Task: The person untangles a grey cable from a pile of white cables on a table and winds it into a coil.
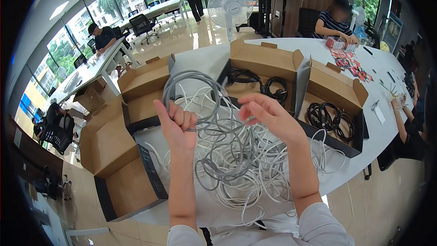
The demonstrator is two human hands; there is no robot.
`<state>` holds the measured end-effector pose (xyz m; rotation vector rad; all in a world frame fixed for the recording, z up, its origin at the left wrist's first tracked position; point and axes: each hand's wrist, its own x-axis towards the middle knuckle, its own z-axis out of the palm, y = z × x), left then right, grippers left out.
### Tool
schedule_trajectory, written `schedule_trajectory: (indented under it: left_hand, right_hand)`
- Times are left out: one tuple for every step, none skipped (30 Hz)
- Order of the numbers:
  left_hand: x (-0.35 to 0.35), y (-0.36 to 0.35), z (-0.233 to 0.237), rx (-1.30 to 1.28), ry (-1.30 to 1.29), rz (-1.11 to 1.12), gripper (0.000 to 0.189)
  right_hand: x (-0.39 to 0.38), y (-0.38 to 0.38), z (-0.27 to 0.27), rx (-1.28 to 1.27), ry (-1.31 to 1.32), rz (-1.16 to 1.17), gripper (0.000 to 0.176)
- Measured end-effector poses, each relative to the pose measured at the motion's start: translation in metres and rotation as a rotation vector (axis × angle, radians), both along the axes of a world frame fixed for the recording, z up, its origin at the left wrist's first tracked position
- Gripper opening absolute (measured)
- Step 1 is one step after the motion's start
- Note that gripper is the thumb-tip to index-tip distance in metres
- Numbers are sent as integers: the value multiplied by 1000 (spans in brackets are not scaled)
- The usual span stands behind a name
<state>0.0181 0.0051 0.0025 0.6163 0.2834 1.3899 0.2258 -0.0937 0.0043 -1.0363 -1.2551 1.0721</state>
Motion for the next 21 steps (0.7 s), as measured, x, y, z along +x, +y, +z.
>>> schedule_trajectory:
  left_hand:
    - [-1,0,2,-16,-23,44,50]
    - [-2,-1,3,-23,-37,59,51]
    - [-2,-1,5,-30,-51,74,51]
    - [-2,-2,5,-37,-66,88,52]
    - [-2,-3,5,-54,-45,80,51]
    - [-1,-4,5,-71,-26,72,51]
    - [0,-5,4,-87,-6,64,51]
    - [2,-5,4,-86,5,57,51]
    - [3,-4,3,-85,16,51,50]
    - [5,-4,2,-85,28,46,50]
    - [8,-6,5,-123,68,59,49]
    - [12,-11,9,-161,109,70,48]
    - [14,-13,12,-200,150,79,47]
    - [15,-14,8,-151,154,39,46]
    - [15,-14,2,-101,156,-1,45]
    - [14,-14,-2,-50,158,-39,44]
    - [12,-14,-4,-45,171,-123,44]
    - [10,-14,-5,-40,183,-209,44]
    - [8,-13,-6,-35,195,-295,44]
    - [7,-13,-8,-37,169,-374,45]
    - [5,-10,-10,-9,115,-460,45]
  right_hand:
    - [0,-4,3,-42,-71,43,30]
    - [-3,-8,6,-63,-127,26,28]
    - [-8,-11,10,-82,-184,9,26]
    - [-12,-12,13,-102,-240,-9,24]
    - [-17,-13,15,-47,-299,-62,22]
    - [-22,-12,17,9,-358,-114,21]
    - [-27,-11,18,65,-417,-166,19]
    - [-28,-8,16,299,-576,-264,21]
    - [-29,-4,10,536,-730,-360,24]
    - [-32,-1,8,775,-879,-455,27]
    - [-36,0,8,785,-848,-363,30]
    - [-42,0,9,792,-815,-272,33]
    - [-48,0,9,797,-782,-182,37]
    - [-52,1,4,757,-855,-167,45]
    - [-55,3,-1,746,-903,-199,44]
    - [-58,5,-5,736,-950,-231,43]
    - [-59,7,-9,725,-995,-262,43]
    - [-57,8,-11,663,-1030,-203,39]
    - [-53,9,-13,599,-1065,-143,36]
    - [-50,9,-15,535,-1099,-83,34]
    - [-48,11,-16,560,-1102,-80,29]
